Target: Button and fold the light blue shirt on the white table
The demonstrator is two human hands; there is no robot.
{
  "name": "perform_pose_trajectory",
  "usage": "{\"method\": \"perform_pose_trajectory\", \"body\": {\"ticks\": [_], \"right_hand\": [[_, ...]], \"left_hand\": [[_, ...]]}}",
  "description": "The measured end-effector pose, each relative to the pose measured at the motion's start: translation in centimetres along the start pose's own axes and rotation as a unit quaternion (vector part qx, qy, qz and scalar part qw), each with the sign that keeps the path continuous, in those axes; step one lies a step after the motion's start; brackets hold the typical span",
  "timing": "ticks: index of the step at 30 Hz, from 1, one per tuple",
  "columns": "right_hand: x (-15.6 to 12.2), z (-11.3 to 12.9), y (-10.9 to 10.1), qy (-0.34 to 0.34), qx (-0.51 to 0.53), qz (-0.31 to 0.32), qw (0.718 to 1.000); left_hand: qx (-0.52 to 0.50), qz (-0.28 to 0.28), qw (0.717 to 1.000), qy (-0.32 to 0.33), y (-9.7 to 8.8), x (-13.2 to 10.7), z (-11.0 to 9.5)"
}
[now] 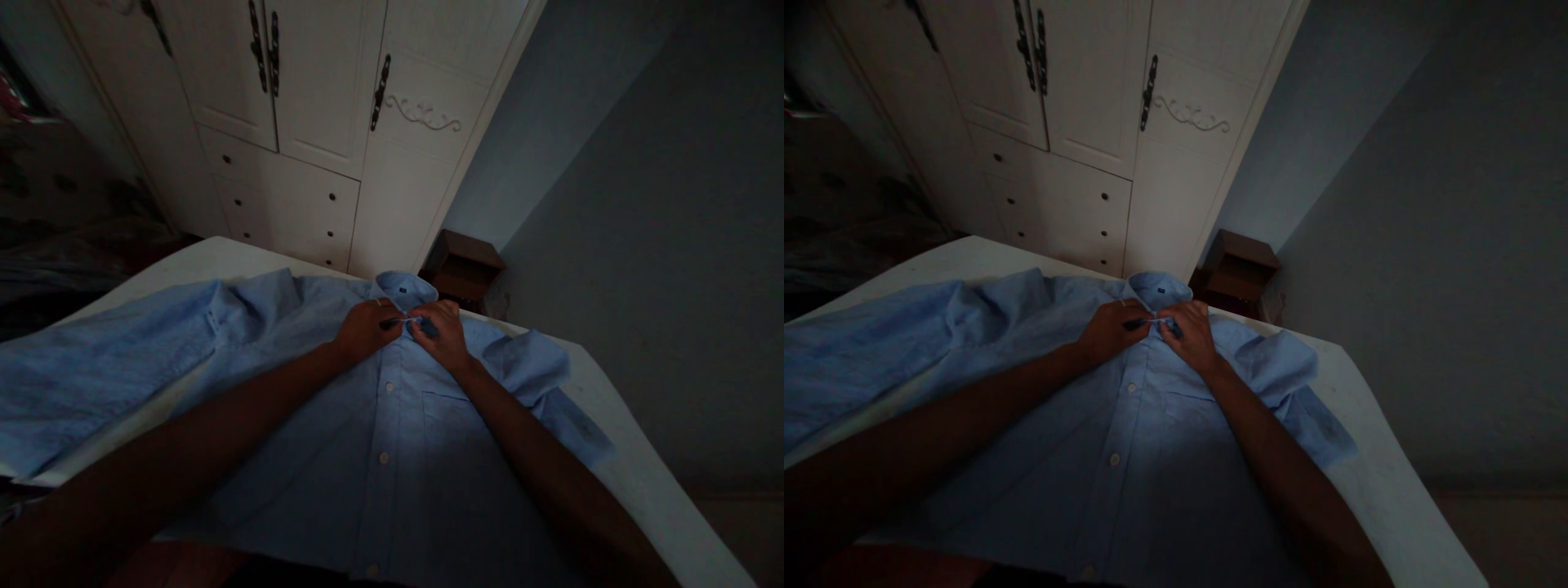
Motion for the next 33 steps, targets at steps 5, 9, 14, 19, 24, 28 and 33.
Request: {"method": "perform_pose_trajectory", "body": {"ticks": [5, 9, 14, 19, 24, 28, 33], "right_hand": [[0.1, 0.2, -0.2, -0.016, 0.001, -0.01, 1.0], [0.2, 0.3, -0.1, -0.013, 0.0, -0.003, 1.0], [0.2, 0.1, 0.4, -0.002, 0.001, 0.02, 1.0], [0.0, -0.2, 0.9, 0.002, 0.003, 0.049, 0.999], [0.1, -0.1, 1.3, -0.007, 0.007, 0.072, 0.997], [0.2, -0.1, 1.7, -0.022, 0.005, 0.097, 0.995], [0.1, -0.2, 2.1, -0.044, 0.002, 0.118, 0.992]], "left_hand": [[-0.005, 0.002, 1.0, -0.008, 0.0, 0.0, 0.1], [0.008, 0.013, 0.999, -0.031, 0.2, 0.0, 0.2], [0.039, 0.028, 0.998, -0.042, 0.3, 0.0, 0.1], [0.083, 0.044, 0.995, -0.04, 0.5, -0.2, -0.3], [0.127, 0.061, 0.988, -0.066, 0.6, -0.3, -0.4], [0.132, 0.083, 0.983, -0.092, 0.7, -0.1, 0.1], [0.098, 0.09, 0.984, -0.115, 0.6, 0.2, 0.9]]}}
Point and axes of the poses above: each hand's wrist, its own x-axis towards the middle knuckle, its own y-axis out of the palm, z = x × y, the point moved 6 cm from there along x, towards the middle knuckle, and after that the axes turned 15 degrees about -x, right-handed, at the moved point
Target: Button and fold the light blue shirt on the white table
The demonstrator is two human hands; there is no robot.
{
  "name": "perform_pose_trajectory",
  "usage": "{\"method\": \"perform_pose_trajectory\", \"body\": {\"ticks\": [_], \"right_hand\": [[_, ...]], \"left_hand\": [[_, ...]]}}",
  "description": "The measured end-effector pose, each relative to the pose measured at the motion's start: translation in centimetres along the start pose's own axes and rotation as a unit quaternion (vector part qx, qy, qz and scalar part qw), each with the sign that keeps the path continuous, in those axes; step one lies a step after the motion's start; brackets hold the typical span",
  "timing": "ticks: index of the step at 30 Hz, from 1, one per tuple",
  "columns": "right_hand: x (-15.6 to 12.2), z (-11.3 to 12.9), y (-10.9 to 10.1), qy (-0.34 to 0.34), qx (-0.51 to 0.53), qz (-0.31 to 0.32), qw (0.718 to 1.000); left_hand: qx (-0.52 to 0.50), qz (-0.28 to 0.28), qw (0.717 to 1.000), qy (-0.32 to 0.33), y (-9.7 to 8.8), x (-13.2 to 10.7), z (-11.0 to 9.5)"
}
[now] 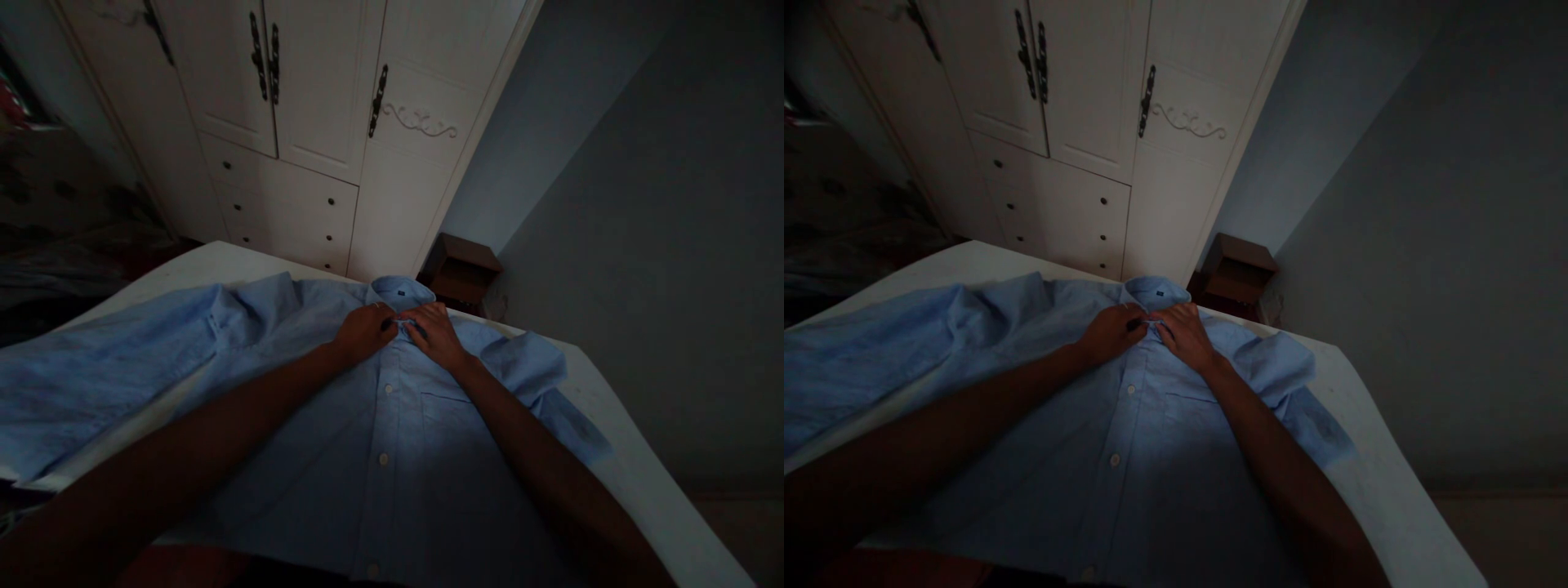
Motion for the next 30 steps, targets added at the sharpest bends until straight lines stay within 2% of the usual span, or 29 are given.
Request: {"method": "perform_pose_trajectory", "body": {"ticks": [6, 14, 19, 21, 23, 25, 27, 28, 30], "right_hand": [[0.0, 0.0, -0.1, -0.012, 0.0, -0.006, 1.0], [-0.1, -0.3, 0.1, 0.03, 0.022, -0.017, 0.999], [-0.2, -0.2, -1.8, 0.054, 0.021, -0.087, 0.994], [-0.1, -0.1, -2.7, 0.075, 0.043, -0.095, 0.992], [0.3, 0.2, -2.9, 0.095, 0.09, -0.047, 0.99], [0.7, 0.5, -2.2, 0.126, 0.151, 0.05, 0.979], [0.8, 0.5, -1.2, 0.192, 0.217, 0.136, 0.947], [0.6, 0.3, -0.7, 0.239, 0.252, 0.157, 0.925], [0.2, -0.2, -0.1, 0.338, 0.319, 0.155, 0.872]], "left_hand": [[-0.035, -0.008, 0.999, 0.008, 0.1, 0.1, 0.3], [-0.079, -0.018, 0.996, 0.034, 0.0, 0.1, 0.4], [-0.155, -0.06, 0.986, -0.004, -0.6, 0.4, 1.0], [-0.186, -0.075, 0.979, -0.031, -0.6, 0.4, 1.5], [-0.216, -0.084, 0.972, -0.049, -0.6, 0.5, 1.9], [-0.241, -0.09, 0.964, -0.06, -0.5, 0.5, 2.2], [-0.265, -0.093, 0.957, -0.069, -0.5, 0.6, 2.4], [-0.277, -0.095, 0.953, -0.073, -0.5, 0.6, 2.5], [-0.301, -0.095, 0.946, -0.08, -0.5, 0.6, 2.7]]}}
Point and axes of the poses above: each hand's wrist, its own x-axis towards the middle knuckle, its own y-axis out of the palm, z = x × y, the point moved 6 cm from there along x, towards the middle knuckle, and after that the axes turned 15 degrees about -x, right-handed, at the moved point
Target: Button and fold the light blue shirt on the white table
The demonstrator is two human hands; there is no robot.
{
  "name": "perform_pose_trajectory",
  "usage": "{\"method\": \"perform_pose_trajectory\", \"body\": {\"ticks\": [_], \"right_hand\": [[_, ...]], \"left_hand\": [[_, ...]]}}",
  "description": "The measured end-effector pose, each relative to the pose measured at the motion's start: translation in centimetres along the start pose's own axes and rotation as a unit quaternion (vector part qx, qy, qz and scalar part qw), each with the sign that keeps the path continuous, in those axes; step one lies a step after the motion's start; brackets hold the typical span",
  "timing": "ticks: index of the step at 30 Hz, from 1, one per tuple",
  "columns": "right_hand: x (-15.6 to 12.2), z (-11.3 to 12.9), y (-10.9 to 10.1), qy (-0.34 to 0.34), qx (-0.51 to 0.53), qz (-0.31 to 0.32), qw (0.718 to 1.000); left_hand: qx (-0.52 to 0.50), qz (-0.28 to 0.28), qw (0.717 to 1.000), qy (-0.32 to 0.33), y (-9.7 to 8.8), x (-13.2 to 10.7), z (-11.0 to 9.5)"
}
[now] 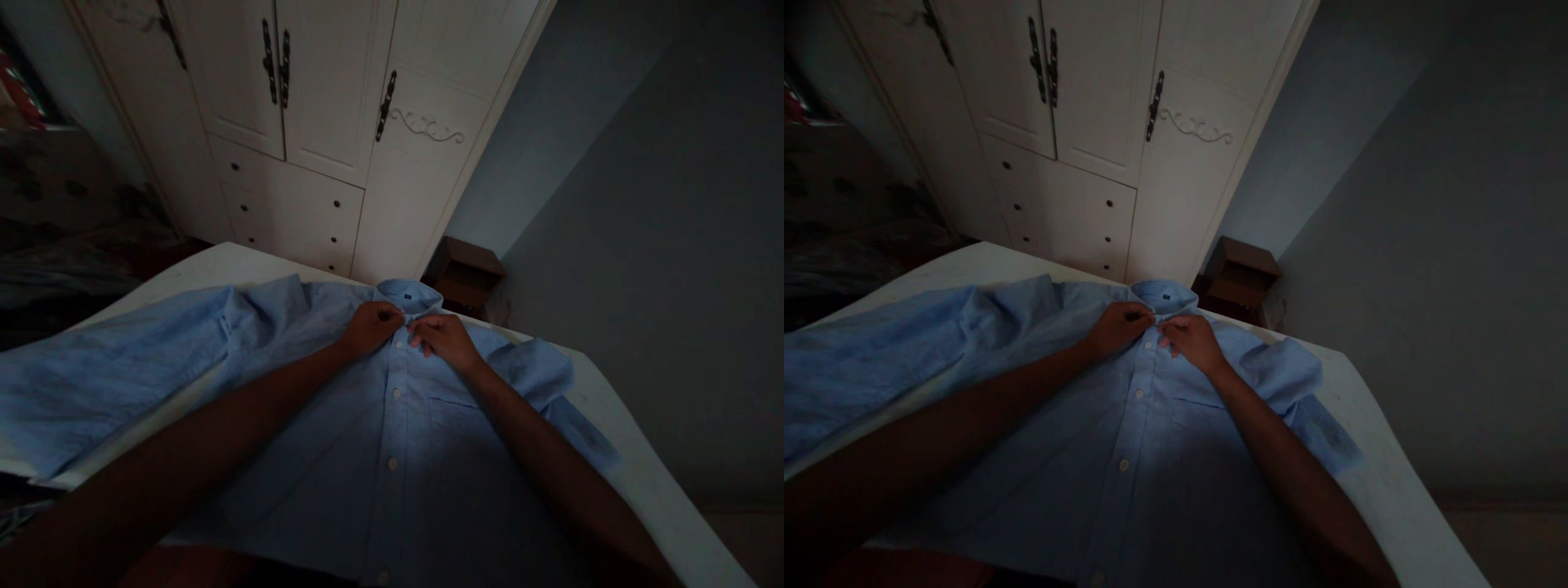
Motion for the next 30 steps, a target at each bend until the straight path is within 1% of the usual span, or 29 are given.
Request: {"method": "perform_pose_trajectory", "body": {"ticks": [3, 6, 9, 13, 16, 19, 22, 24, 26, 28, 30], "right_hand": [[-0.1, -1.1, 0.4, 0.097, 0.123, -0.033, 0.987], [-0.5, -1.5, 1.2, 0.153, 0.219, -0.026, 0.963], [-0.9, -1.6, 1.7, 0.198, 0.3, -0.011, 0.933], [-0.9, -1.6, 1.7, 0.235, 0.358, 0.001, 0.904], [-0.8, -1.6, 1.8, 0.251, 0.362, 0.012, 0.898], [-0.8, -1.6, 2.0, 0.236, 0.323, 0.009, 0.917], [-0.7, -1.4, 2.1, 0.193, 0.263, -0.013, 0.945], [-0.7, -1.1, 1.9, 0.155, 0.204, -0.046, 0.965], [-0.8, -0.8, 1.3, 0.103, 0.128, -0.096, 0.982], [-0.9, -0.5, 0.9, 0.051, 0.062, -0.138, 0.987], [-0.9, -0.3, 0.8, 0.009, 0.021, -0.159, 0.987]], "left_hand": [[-0.033, 0.002, 0.999, -0.008, -0.1, 0.1, 0.1], [-0.05, 0.003, 0.999, -0.007, -0.1, 0.2, 0.2], [-0.056, 0.004, 0.998, -0.011, -0.1, 0.2, 0.2], [-0.055, 0.02, 0.998, -0.007, 0.1, 0.2, -0.3], [-0.049, 0.031, 0.998, -0.006, 0.3, 0.1, -0.5], [-0.038, 0.034, 0.999, -0.008, 0.5, 0.1, -0.6], [-0.034, 0.042, 0.998, -0.024, 0.6, 0.2, -0.2], [-0.042, 0.055, 0.997, -0.04, 0.6, 0.3, 0.1], [-0.055, 0.066, 0.995, -0.054, 0.7, 0.4, 0.4], [-0.057, 0.065, 0.995, -0.059, 0.6, 0.5, 0.5], [-0.046, 0.059, 0.996, -0.056, 0.6, 0.5, 0.5]]}}
Point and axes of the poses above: each hand's wrist, its own x-axis towards the middle knuckle, its own y-axis out of the palm, z = x × y, the point moved 6 cm from there along x, towards the middle knuckle, and after that the axes turned 15 degrees about -x, right-handed, at the moved point
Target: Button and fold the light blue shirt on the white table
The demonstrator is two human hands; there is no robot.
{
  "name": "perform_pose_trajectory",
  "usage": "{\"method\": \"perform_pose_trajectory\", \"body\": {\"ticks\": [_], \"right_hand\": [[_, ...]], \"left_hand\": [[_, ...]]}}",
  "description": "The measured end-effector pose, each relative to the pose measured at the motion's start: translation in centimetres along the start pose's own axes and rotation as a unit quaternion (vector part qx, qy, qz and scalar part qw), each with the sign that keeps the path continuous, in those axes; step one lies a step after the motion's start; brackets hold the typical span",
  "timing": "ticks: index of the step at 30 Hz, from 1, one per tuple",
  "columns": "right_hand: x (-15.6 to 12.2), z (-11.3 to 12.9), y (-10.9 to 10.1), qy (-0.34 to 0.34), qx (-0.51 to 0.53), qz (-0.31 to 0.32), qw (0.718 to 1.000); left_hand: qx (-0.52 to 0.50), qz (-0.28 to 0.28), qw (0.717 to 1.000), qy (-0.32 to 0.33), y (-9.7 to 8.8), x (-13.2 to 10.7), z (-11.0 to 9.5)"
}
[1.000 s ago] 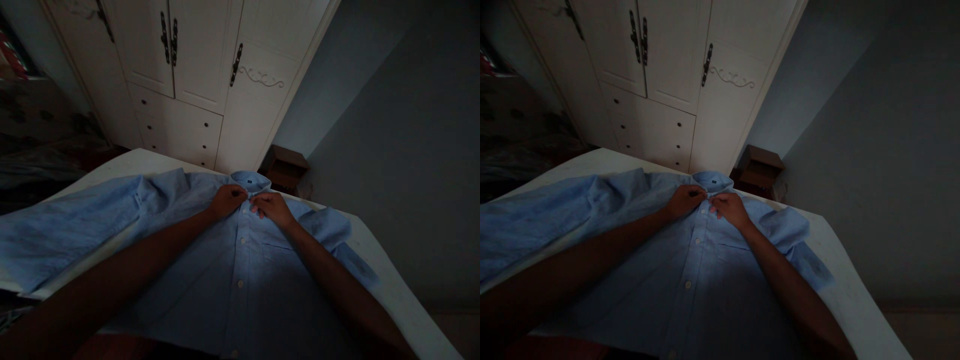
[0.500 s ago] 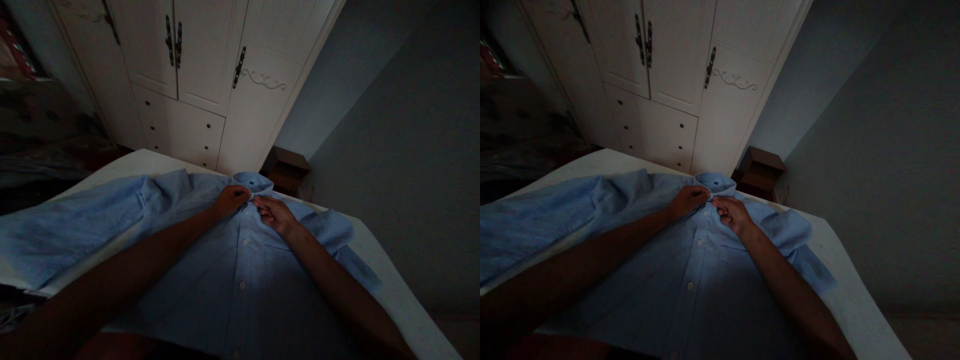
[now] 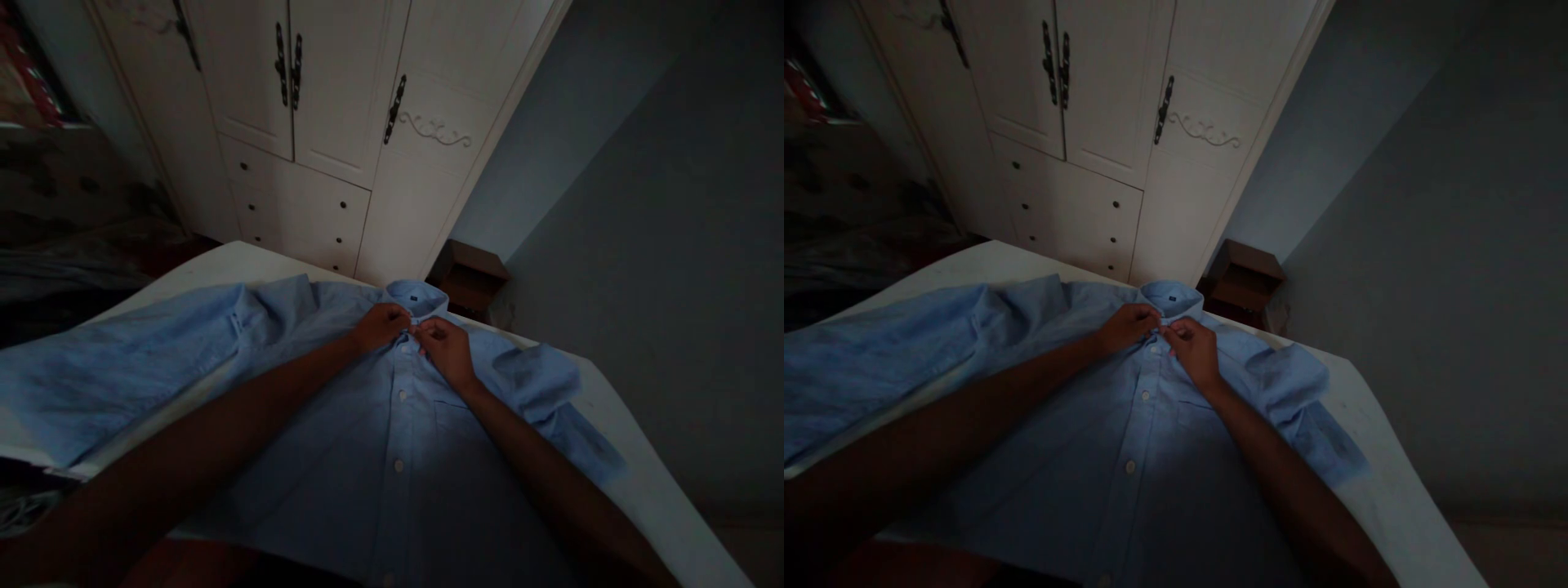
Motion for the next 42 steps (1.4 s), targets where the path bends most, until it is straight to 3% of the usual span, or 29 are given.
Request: {"method": "perform_pose_trajectory", "body": {"ticks": [5, 10, 17, 22, 27, 36, 42], "right_hand": [[0.0, -0.1, 0.1, -0.067, -0.028, -0.013, 0.997], [0.0, -0.1, 0.1, -0.088, -0.049, -0.017, 0.995], [0.2, -0.7, 0.0, -0.073, -0.019, -0.047, 0.996], [-0.3, 1.0, -0.9, -0.204, -0.131, -0.123, 0.962], [-1.0, 2.3, -0.6, -0.317, -0.179, -0.116, 0.924], [-0.9, 2.1, -0.5, -0.332, -0.19, -0.111, 0.917], [-0.8, 2.4, -0.3, -0.344, -0.253, -0.087, 0.9]], "left_hand": [[0.026, -0.011, 0.999, 0.025, 0.0, -0.3, -0.5], [0.03, 0.008, 0.999, 0.036, 0.0, -0.4, -0.8], [0.016, 0.026, 1.0, 0.002, 0.0, -0.1, -0.5], [0.019, 0.036, 0.999, -0.014, 0.1, 0.1, -0.3], [0.055, 0.043, 0.997, 0.017, 0.3, 0.1, -0.7], [0.041, 0.069, 0.997, -0.004, 0.4, 0.3, -0.1], [0.05, 0.077, 0.996, 0.005, 0.4, 0.3, 0.0]]}}
Point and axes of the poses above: each hand's wrist, its own x-axis towards the middle knuckle, its own y-axis out of the palm, z = x × y, the point moved 6 cm from there along x, towards the middle knuckle, and after that the axes turned 15 degrees about -x, right-handed, at the moved point
